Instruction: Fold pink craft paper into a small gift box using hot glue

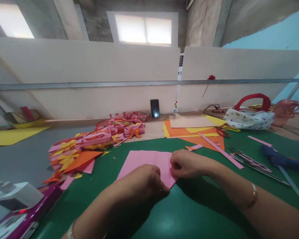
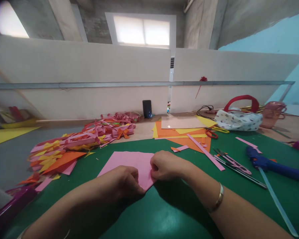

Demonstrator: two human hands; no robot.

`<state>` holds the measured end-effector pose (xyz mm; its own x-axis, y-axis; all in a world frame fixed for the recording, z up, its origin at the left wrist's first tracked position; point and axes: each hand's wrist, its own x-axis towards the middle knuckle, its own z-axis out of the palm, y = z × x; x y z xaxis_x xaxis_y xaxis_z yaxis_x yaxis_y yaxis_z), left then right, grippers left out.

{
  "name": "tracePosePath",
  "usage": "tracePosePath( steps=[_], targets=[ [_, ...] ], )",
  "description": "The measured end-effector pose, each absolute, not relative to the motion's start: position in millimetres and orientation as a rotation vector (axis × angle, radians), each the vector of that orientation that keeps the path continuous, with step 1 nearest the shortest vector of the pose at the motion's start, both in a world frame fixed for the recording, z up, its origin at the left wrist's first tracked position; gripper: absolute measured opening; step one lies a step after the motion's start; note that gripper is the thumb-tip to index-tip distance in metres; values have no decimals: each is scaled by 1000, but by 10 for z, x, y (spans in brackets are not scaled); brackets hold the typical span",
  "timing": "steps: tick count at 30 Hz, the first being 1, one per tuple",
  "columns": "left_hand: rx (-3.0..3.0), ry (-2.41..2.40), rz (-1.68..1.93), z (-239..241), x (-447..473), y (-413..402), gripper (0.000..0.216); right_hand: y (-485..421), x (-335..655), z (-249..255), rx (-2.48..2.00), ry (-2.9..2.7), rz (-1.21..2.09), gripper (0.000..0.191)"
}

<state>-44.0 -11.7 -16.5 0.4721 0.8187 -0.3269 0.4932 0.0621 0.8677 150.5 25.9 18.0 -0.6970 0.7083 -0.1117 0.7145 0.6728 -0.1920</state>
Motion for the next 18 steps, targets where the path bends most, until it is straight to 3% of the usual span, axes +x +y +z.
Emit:
tracePosePath(
  steps=[10, 18],
  targets=[
    [2225, 982, 256, 45, -464, -132, 18, 237, 1479, 176, 1319, 2807, -409, 12],
    [2104, 1074, 186, 52, -458, -106, 25, 251, 1483, 143, 1339, 2807, -464, 12]
  ],
)
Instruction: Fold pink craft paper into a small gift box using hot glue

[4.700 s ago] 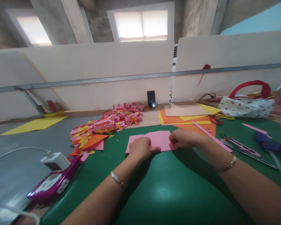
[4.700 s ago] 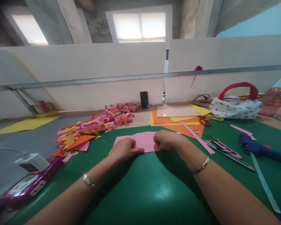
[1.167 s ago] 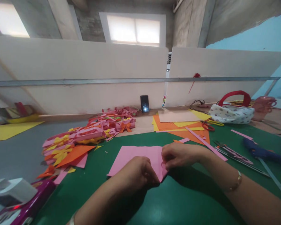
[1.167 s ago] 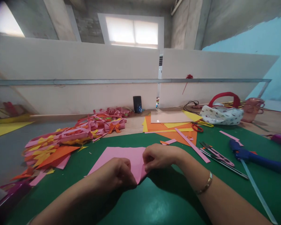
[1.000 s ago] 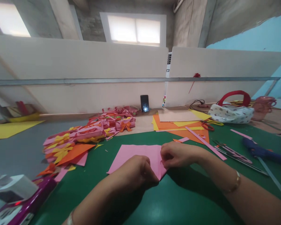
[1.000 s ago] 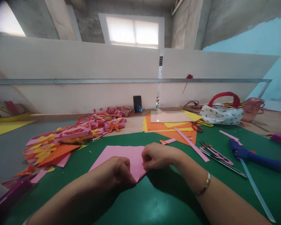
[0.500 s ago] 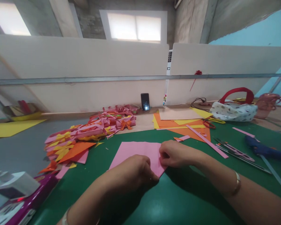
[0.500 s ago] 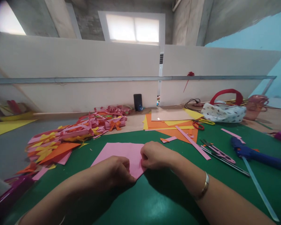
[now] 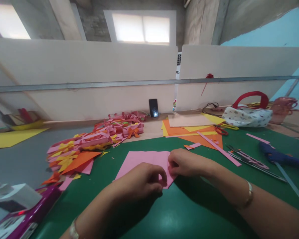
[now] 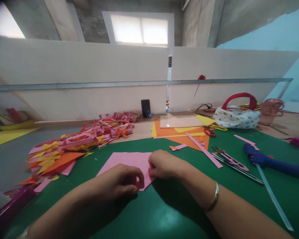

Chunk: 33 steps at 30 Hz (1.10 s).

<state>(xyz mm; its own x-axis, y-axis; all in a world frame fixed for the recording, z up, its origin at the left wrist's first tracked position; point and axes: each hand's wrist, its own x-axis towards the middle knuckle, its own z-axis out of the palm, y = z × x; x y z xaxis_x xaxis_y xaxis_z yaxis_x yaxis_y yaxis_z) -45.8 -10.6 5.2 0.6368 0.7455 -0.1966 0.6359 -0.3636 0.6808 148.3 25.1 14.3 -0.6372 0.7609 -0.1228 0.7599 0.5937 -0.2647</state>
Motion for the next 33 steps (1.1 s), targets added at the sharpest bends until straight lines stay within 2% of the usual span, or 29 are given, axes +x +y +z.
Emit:
tracePosePath(
  steps=[2, 6, 9, 15, 18, 25, 33],
  targets=[
    [2149, 1039, 169, 81, -443, -122, 28, 247, 1472, 149, -1338, -2802, 464, 12],
    [2326, 977, 98, 154, -400, -163, 13, 252, 1461, 167, -1348, -2808, 460, 12],
    [2389, 1031, 57, 168, -378, -182, 15, 271, 1487, 169, -1342, -2797, 513, 12],
    [2457, 1030, 9, 149, -371, -182, 19, 300, 1533, 146, -1358, -2771, 746, 36],
    [2448, 1007, 7, 163, -374, -190, 20, 329, 1531, 166, -1532, -2745, 741, 39],
    [2424, 998, 23, 245, -366, -233, 25, 458, 1616, 234, -1735, -2783, 556, 33],
    [2396, 1011, 16, 252, -365, -231, 27, 362, 1644, 248, -1482, -2701, 692, 21]
  ],
)
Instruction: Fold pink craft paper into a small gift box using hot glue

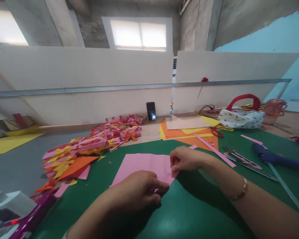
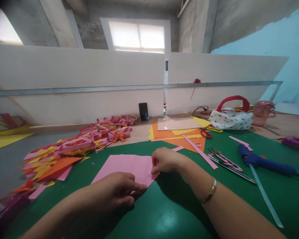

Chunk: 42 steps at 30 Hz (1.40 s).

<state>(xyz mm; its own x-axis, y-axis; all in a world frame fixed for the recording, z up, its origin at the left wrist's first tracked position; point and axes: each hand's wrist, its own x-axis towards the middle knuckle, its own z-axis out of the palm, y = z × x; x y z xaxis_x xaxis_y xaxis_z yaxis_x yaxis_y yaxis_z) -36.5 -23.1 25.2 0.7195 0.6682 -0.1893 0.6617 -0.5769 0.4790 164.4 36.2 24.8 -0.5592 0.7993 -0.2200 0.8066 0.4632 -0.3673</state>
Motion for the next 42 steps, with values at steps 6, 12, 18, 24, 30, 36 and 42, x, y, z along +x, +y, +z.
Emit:
tracePosePath(
  steps=[6, 12, 18, 24, 30, 36, 42],
  targets=[
    [2382, 1048, 17, 227, -371, -230, 33, 287, 1526, 235, 1592, 2601, -578, 21],
    [2347, 1097, 4, 247, -354, -259, 40, 303, 1524, 226, 1598, 2539, -633, 19],
    [2378, 1093, -33, 241, -380, -259, 39, 360, 1570, 185, 1535, 2536, -730, 19],
    [2375, 1111, -83, 200, -413, -257, 43, 357, 1585, 188, 1546, 2550, -702, 28],
    [2357, 1060, -124, 230, -373, -230, 40, 349, 1567, 246, 1504, 2485, -658, 44],
    [2247, 1006, -116, 298, -371, -244, 29, 483, 1646, 237, 1499, 2415, -668, 36],
    [2224, 977, -85, 316, -429, -228, 23, 532, 1710, 212, 1521, 2368, -794, 32]
  ],
)
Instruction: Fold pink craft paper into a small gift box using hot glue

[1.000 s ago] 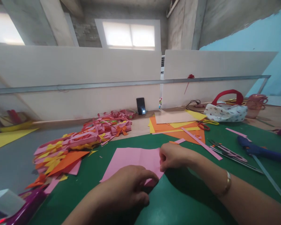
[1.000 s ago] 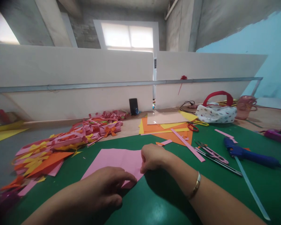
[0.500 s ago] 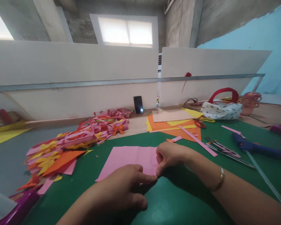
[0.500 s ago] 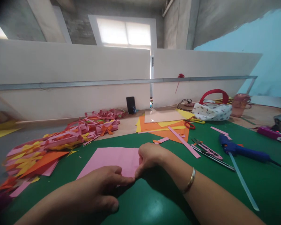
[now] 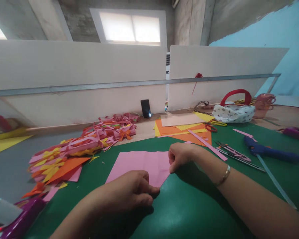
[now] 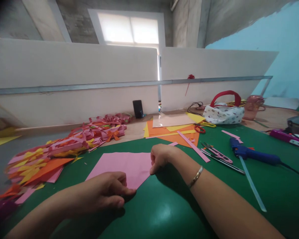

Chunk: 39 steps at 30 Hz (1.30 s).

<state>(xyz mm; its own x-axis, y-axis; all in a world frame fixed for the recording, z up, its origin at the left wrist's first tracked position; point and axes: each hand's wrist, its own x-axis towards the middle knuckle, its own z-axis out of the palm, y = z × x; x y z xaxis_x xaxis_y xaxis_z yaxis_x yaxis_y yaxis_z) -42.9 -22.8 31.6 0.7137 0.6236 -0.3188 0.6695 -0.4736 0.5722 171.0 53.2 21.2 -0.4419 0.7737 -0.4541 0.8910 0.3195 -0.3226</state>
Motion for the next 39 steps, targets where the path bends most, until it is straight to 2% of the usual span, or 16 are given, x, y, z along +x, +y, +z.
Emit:
tracePosePath(
  steps=[5, 9, 12, 14, 18, 23, 26, 28, 33, 35, 39],
  targets=[
    [2179, 1065, -31, 259, -423, -233, 22, 448, 1714, 271, 1647, 2499, -514, 15],
    [1952, 1194, 324, 196, -347, -225, 34, 372, 1617, 286, 1748, 2709, -265, 22],
    [1668, 1136, 643, 239, -371, -185, 37, 341, 1543, 203, 1440, 2971, -281, 22],
    [1712, 1233, 738, 302, -456, -151, 32, 334, 1522, 139, 1201, 3066, -324, 25],
    [2081, 1565, 640, 338, -650, -65, 31, 335, 1529, 113, 1122, 3074, -331, 27],
    [2443, 1493, 555, 97, -619, 67, 41, 245, 1478, 183, 1278, 2940, -329, 17],
    [2554, 1397, 410, -21, -532, 78, 37, 124, 1407, 172, 1344, 2854, -432, 33],
    [2553, 1528, 386, -32, -512, 50, 39, 52, 1366, 146, 1323, 2818, -565, 33],
    [2270, 1836, 349, 100, -578, -23, 51, 11, 1314, 101, 1273, 2859, -728, 8],
    [2166, 1705, 397, 160, -591, -42, 48, 38, 1307, 105, 1256, 2972, -703, 17],
    [2006, 1395, 329, 229, -555, -74, 26, 126, 1330, 127, 1208, 3171, -770, 26]
  ],
)
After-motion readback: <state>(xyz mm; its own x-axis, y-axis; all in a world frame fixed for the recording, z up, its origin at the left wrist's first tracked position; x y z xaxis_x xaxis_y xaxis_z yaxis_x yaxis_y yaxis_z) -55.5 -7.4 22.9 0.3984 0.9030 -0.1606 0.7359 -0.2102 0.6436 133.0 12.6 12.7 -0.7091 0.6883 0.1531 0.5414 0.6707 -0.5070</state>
